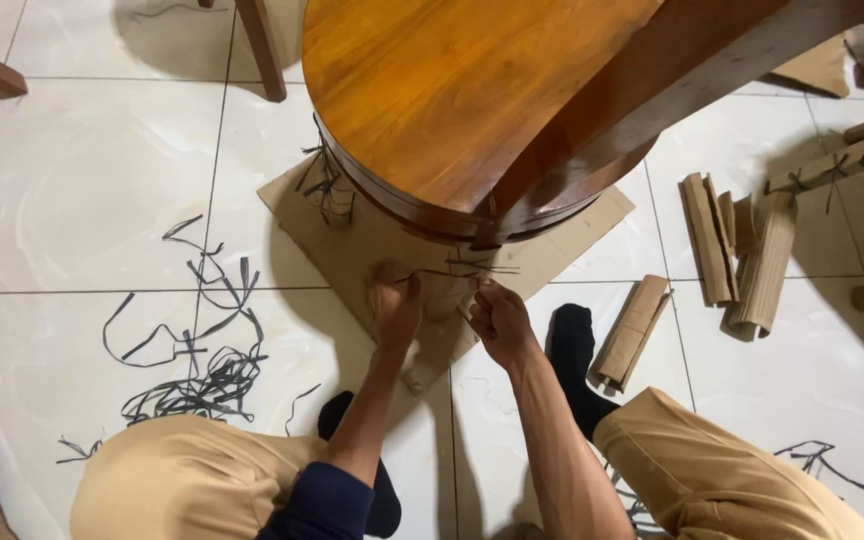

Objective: Wrapping wooden chair legs with cardboard protectors and securing them with plastic ties

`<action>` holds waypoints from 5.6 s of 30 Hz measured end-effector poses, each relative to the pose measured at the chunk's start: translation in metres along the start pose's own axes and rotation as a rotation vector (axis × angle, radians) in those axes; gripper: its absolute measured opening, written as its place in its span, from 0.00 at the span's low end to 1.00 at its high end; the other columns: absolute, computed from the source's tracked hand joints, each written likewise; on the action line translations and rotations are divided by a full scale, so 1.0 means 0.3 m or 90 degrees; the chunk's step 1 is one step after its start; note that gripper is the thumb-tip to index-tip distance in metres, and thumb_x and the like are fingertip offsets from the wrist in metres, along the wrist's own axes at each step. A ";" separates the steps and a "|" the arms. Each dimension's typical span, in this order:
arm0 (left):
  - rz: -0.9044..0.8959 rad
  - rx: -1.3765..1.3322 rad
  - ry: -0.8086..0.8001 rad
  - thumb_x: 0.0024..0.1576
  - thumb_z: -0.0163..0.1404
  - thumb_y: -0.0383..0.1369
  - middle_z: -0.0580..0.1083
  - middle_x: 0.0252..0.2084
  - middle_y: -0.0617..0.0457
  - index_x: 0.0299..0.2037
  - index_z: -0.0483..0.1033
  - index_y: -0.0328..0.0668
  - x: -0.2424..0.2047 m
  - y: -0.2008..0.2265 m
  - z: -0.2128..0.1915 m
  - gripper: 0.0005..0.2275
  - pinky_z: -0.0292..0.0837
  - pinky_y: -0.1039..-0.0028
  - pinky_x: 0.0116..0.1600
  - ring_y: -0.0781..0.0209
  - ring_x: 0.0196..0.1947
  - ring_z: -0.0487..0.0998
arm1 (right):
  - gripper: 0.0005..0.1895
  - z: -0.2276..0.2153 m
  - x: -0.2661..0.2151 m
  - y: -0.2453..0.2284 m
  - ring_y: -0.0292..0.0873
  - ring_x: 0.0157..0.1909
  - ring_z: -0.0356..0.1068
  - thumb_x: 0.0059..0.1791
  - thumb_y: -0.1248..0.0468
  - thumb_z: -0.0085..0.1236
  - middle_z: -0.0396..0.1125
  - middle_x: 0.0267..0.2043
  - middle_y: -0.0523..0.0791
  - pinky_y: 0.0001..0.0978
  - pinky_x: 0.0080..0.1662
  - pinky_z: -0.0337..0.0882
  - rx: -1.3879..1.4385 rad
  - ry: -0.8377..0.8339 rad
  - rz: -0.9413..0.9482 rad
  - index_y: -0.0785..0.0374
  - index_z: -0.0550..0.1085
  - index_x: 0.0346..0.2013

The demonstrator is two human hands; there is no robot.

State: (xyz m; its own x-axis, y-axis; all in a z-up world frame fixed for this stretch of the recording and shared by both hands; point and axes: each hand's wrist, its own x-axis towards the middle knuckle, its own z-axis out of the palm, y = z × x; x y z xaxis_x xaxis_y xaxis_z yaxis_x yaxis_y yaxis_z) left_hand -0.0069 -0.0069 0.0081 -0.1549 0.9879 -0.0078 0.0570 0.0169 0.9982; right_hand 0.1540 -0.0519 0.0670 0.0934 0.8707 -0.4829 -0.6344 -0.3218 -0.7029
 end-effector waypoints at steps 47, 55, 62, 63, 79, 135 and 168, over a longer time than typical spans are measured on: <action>-0.256 -0.187 -0.049 0.49 0.67 0.35 0.79 0.32 0.43 0.36 0.82 0.33 -0.065 -0.100 0.151 0.13 0.75 0.70 0.33 0.59 0.31 0.78 | 0.09 0.007 0.020 0.223 0.40 0.40 0.63 0.51 0.60 0.57 0.66 0.38 0.45 0.35 0.44 0.67 -0.245 0.252 -0.158 0.59 0.71 0.42; -0.253 -0.229 -0.060 0.52 0.63 0.33 0.77 0.34 0.44 0.39 0.82 0.31 -0.114 -0.139 0.163 0.12 0.71 0.67 0.42 0.57 0.36 0.72 | 0.09 0.023 0.011 0.145 0.40 0.36 0.69 0.52 0.58 0.60 0.72 0.33 0.45 0.30 0.39 0.69 -0.355 0.224 -0.216 0.58 0.77 0.43; -0.271 -0.220 -0.093 0.56 0.62 0.36 0.75 0.34 0.49 0.41 0.81 0.36 -0.067 -0.041 0.126 0.11 0.67 0.66 0.45 0.61 0.37 0.69 | 0.06 -0.025 0.018 0.101 0.43 0.29 0.75 0.52 0.61 0.60 0.76 0.29 0.49 0.34 0.34 0.74 -0.578 0.208 -0.203 0.59 0.80 0.39; -0.265 -0.222 -0.094 0.56 0.62 0.36 0.75 0.34 0.49 0.41 0.81 0.36 -0.051 -0.079 0.136 0.11 0.67 0.66 0.45 0.61 0.37 0.69 | 0.06 -0.021 0.009 0.089 0.43 0.29 0.75 0.52 0.61 0.60 0.76 0.29 0.49 0.34 0.34 0.74 -0.578 0.207 -0.209 0.59 0.80 0.39; -0.226 -0.254 -0.024 0.60 0.49 0.27 0.73 0.30 0.47 0.36 0.74 0.31 -0.098 0.097 0.097 0.05 0.71 0.74 0.34 0.62 0.25 0.74 | 0.12 0.094 -0.118 0.000 0.61 0.42 0.76 0.54 0.59 0.52 0.73 0.35 0.56 0.53 0.45 0.74 -0.841 0.085 -0.274 0.64 0.78 0.38; 0.160 -0.096 0.057 0.61 0.45 0.27 0.80 0.32 0.43 0.42 0.81 0.38 -0.182 0.086 0.090 0.09 0.76 0.64 0.42 0.57 0.35 0.82 | 0.06 0.081 -0.046 0.065 0.52 0.41 0.77 0.52 0.65 0.59 0.75 0.38 0.50 0.40 0.42 0.77 -0.668 0.104 -0.396 0.62 0.80 0.41; 0.044 -0.116 0.012 0.64 0.48 0.29 0.77 0.34 0.46 0.43 0.71 0.37 -0.019 -0.190 0.159 0.04 0.77 0.64 0.42 0.55 0.35 0.81 | 0.10 0.000 -0.007 0.118 0.39 0.36 0.69 0.53 0.69 0.53 0.69 0.35 0.48 0.25 0.33 0.69 -0.309 0.214 -0.297 0.66 0.70 0.49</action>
State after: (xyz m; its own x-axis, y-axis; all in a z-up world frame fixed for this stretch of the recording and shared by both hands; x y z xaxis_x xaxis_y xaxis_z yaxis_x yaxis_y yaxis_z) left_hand 0.0378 -0.0062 -0.0515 -0.1746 0.9828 0.0605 -0.1104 -0.0806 0.9906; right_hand 0.1314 -0.0652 0.0431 0.5486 0.8210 -0.1579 -0.0698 -0.1433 -0.9872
